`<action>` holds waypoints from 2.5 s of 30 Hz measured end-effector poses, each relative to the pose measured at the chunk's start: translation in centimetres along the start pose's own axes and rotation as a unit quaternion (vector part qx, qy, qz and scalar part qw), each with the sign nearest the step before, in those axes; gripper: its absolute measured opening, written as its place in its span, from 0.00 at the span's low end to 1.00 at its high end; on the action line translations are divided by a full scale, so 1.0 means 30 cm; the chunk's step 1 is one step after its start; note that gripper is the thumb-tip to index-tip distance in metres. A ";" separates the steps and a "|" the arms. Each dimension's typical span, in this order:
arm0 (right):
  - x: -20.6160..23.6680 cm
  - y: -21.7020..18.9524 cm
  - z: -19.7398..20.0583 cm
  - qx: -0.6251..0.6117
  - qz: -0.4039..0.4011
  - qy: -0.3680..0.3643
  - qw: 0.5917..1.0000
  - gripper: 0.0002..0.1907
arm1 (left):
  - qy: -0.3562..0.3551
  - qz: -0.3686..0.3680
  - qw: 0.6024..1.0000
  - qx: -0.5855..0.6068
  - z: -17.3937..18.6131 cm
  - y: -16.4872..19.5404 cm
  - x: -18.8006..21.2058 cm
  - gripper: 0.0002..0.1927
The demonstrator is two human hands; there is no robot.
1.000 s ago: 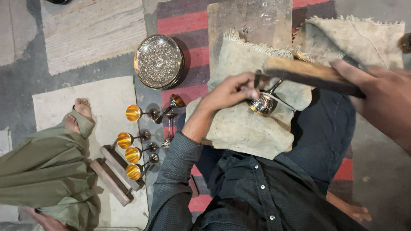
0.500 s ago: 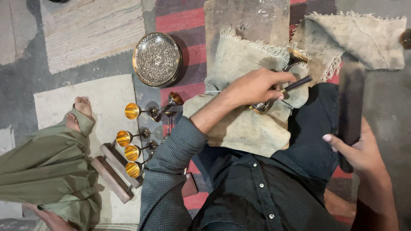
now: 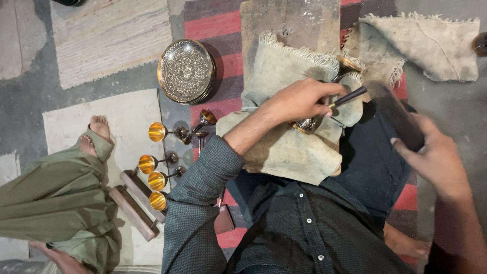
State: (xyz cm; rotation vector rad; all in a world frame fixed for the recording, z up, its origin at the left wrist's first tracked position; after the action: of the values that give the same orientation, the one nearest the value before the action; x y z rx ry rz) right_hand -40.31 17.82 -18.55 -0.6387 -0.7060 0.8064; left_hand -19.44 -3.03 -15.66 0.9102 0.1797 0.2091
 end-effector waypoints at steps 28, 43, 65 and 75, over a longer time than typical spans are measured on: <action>-0.014 0.046 0.005 -0.175 -0.055 -0.037 0.982 0.28 | -0.040 -0.028 0.994 0.096 0.033 -0.010 0.012 0.26; -0.023 -0.031 0.027 0.133 0.048 0.012 0.990 0.31 | -0.043 -0.050 0.990 0.124 0.043 -0.027 0.029 0.25; -0.088 -0.057 0.051 -0.012 0.025 -0.036 0.999 0.24 | -0.058 -0.033 0.975 0.214 0.064 -0.060 0.050 0.26; -0.128 -0.072 0.090 0.184 -0.076 0.006 0.980 0.33 | -0.063 -0.033 0.966 0.247 0.052 -0.076 0.058 0.23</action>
State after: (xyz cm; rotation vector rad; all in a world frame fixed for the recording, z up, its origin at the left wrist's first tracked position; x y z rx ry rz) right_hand -43.38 14.17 -16.52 -0.2510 -0.5678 0.7657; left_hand -17.16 -5.14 -16.64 1.4083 0.1452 0.0400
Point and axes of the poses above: each hand's wrist, its own x-axis away from the middle knuckle, its own z-axis out of the back of the hand, y = z × x, the point moved 6 cm from there along -x, towards the middle knuckle, and after that the axes turned 12 degrees about -z, right-handed, at the moved point
